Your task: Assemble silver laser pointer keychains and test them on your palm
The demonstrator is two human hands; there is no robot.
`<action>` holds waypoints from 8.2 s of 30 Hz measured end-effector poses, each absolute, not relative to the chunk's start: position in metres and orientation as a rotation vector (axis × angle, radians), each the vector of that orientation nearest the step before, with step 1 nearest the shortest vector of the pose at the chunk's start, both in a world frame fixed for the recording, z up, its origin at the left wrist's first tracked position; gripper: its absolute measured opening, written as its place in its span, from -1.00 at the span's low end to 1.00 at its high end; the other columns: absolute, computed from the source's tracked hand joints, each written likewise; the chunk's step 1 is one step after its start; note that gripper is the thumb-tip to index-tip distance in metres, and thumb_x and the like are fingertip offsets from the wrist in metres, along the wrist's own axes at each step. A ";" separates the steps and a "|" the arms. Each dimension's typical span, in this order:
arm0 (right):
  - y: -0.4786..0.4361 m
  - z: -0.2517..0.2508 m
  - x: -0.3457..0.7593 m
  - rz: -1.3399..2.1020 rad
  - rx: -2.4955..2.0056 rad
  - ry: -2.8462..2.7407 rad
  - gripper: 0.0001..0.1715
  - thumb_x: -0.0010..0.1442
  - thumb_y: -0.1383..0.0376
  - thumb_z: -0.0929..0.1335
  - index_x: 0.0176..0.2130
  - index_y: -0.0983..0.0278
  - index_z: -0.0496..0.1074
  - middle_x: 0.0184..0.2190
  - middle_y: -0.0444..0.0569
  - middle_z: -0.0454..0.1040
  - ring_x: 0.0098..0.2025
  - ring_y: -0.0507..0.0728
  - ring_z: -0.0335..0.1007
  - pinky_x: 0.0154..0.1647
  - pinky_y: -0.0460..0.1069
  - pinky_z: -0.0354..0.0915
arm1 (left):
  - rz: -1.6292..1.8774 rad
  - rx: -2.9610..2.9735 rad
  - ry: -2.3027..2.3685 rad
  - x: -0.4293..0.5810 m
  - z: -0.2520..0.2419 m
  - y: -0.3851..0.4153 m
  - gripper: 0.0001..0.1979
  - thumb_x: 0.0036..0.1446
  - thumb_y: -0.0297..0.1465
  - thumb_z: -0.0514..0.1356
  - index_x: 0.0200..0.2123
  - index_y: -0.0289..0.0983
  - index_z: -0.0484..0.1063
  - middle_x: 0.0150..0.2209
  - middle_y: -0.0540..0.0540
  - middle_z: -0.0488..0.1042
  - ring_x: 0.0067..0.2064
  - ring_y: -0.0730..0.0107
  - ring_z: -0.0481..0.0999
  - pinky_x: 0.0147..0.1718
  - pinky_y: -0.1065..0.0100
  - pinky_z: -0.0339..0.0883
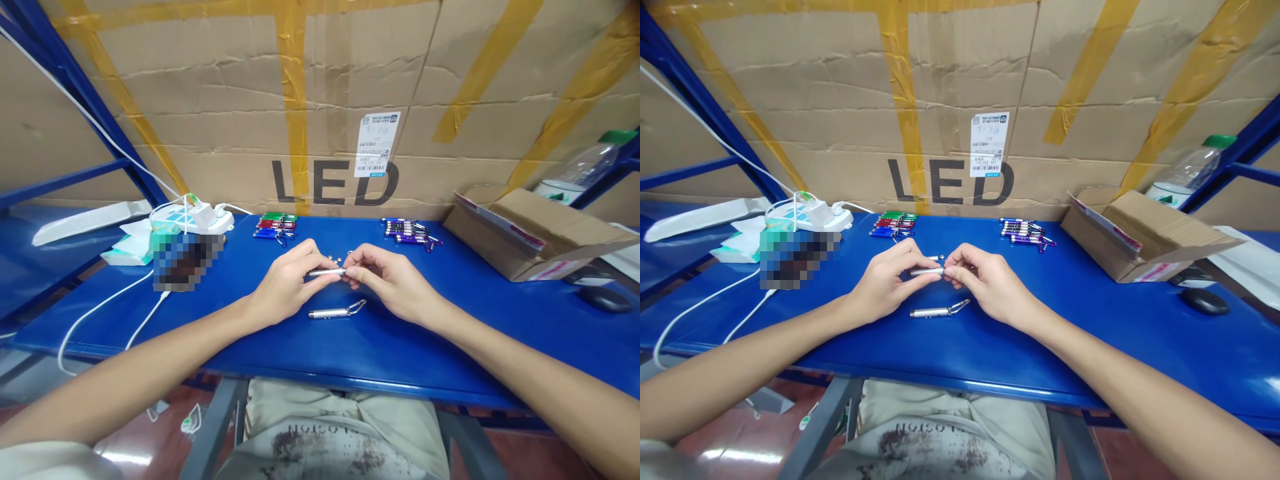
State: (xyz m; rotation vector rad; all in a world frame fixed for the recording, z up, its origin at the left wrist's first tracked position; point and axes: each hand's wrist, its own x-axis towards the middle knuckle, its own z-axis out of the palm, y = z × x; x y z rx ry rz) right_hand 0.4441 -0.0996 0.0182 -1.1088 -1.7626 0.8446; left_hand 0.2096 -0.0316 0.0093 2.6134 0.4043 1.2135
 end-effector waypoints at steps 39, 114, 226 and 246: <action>-0.094 0.019 0.442 1.284 -1.125 -1.562 -0.39 0.27 -0.22 0.50 -0.28 0.26 0.45 -0.44 -0.14 0.47 -0.48 0.02 0.32 -0.47 -0.05 0.26 | 1.184 2.944 0.328 0.206 0.013 -0.029 -0.84 0.53 -0.35 0.20 -0.05 -0.31 0.55 -0.25 -0.12 0.50 -0.21 0.28 0.47 -0.17 0.28 0.40; -0.097 0.012 0.440 1.393 -1.030 -1.519 -0.42 0.42 -0.21 0.37 -0.28 0.22 0.37 -0.63 -0.29 0.18 -0.57 0.00 -0.07 -0.49 -0.02 -0.08 | 0.874 2.624 0.468 0.205 0.011 -0.025 -0.76 0.53 -0.24 0.21 0.00 -0.24 0.62 -0.18 -0.09 0.62 -0.23 0.37 0.59 -0.17 0.39 0.42; -0.093 0.028 0.472 0.659 -1.275 -2.428 -0.50 0.48 0.14 0.31 -0.49 0.21 0.32 -0.60 -0.19 0.28 -0.53 0.05 0.13 -0.37 0.01 -0.03 | 0.383 2.604 0.433 0.201 0.027 -0.029 -0.79 0.47 -0.22 0.26 -0.04 -0.21 0.62 -0.21 -0.07 0.59 -0.15 0.29 0.53 -0.14 0.30 0.35; -0.078 0.009 0.483 0.054 -1.426 -2.305 -0.66 0.57 0.25 0.22 0.10 0.26 0.52 -0.03 0.17 0.51 0.02 0.33 0.41 0.12 0.20 0.31 | 0.559 2.607 0.514 0.199 0.027 -0.020 -0.74 0.43 -0.13 0.30 -0.05 -0.19 0.62 -0.21 -0.05 0.56 -0.15 0.28 0.52 -0.11 0.28 0.36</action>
